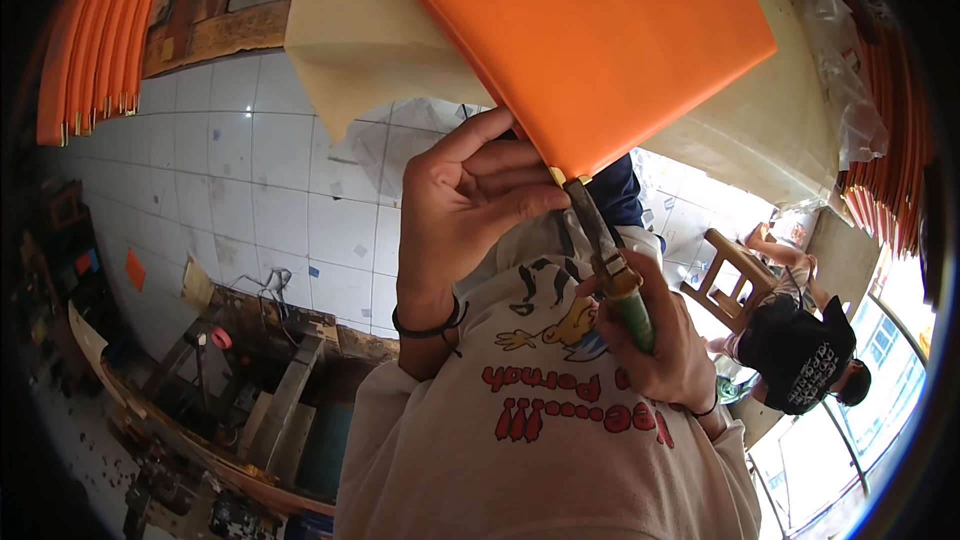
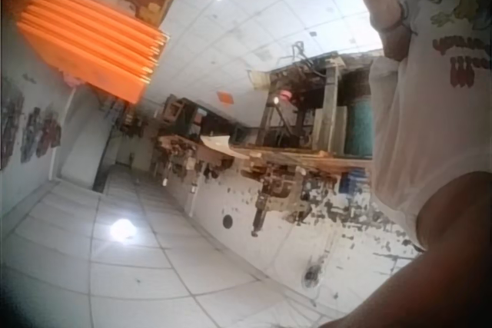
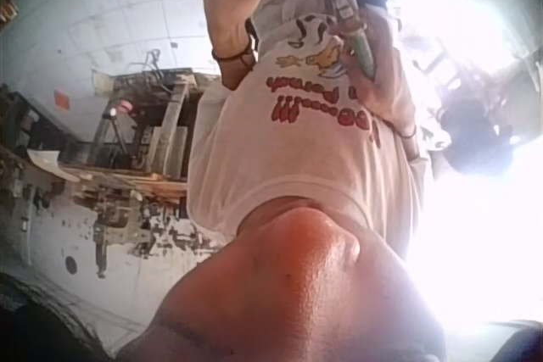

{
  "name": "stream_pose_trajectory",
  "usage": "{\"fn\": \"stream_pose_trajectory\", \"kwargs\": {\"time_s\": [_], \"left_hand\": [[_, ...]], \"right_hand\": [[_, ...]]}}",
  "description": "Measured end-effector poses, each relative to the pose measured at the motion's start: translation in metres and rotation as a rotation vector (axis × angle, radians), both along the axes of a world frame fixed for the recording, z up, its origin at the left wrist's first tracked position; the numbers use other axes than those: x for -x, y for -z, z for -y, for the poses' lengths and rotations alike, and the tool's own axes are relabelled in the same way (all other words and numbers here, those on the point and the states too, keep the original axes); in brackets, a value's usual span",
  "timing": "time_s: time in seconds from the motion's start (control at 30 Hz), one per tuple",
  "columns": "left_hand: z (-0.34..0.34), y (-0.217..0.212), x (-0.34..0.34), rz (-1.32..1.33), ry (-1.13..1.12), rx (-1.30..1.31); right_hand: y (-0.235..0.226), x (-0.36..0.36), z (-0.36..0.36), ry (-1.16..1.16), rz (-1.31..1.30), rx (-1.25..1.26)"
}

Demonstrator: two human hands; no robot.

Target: The person attaches metal corner protectors to orange folders using pliers to crimp the metal onto the edges and corners of the plastic covers.

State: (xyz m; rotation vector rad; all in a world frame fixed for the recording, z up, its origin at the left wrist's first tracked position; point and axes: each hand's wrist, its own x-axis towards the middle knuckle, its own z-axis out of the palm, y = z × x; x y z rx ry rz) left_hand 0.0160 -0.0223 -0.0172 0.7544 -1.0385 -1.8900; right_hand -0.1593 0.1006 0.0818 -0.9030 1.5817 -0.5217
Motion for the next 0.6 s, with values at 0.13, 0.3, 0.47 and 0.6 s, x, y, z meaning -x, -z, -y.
{"fn": "stream_pose_trajectory", "kwargs": {"time_s": [0.13, 0.3, 0.47, 0.6], "left_hand": [[0.0, -0.001, -0.001, -0.033, -0.003, -0.026], [0.0, -0.003, 0.0, 0.019, 0.013, 0.0], [-0.001, -0.002, 0.001, -0.007, 0.004, -0.013], [-0.003, -0.002, 0.0, 0.024, 0.012, -0.006]], "right_hand": [[0.0, 0.006, 0.007, -0.174, -0.016, -0.089], [0.006, 0.006, -0.002, -0.203, -0.149, 0.007], [0.001, 0.007, 0.008, -0.205, -0.175, -0.019], [0.001, 0.013, 0.011, -0.199, -0.089, -0.201]]}}
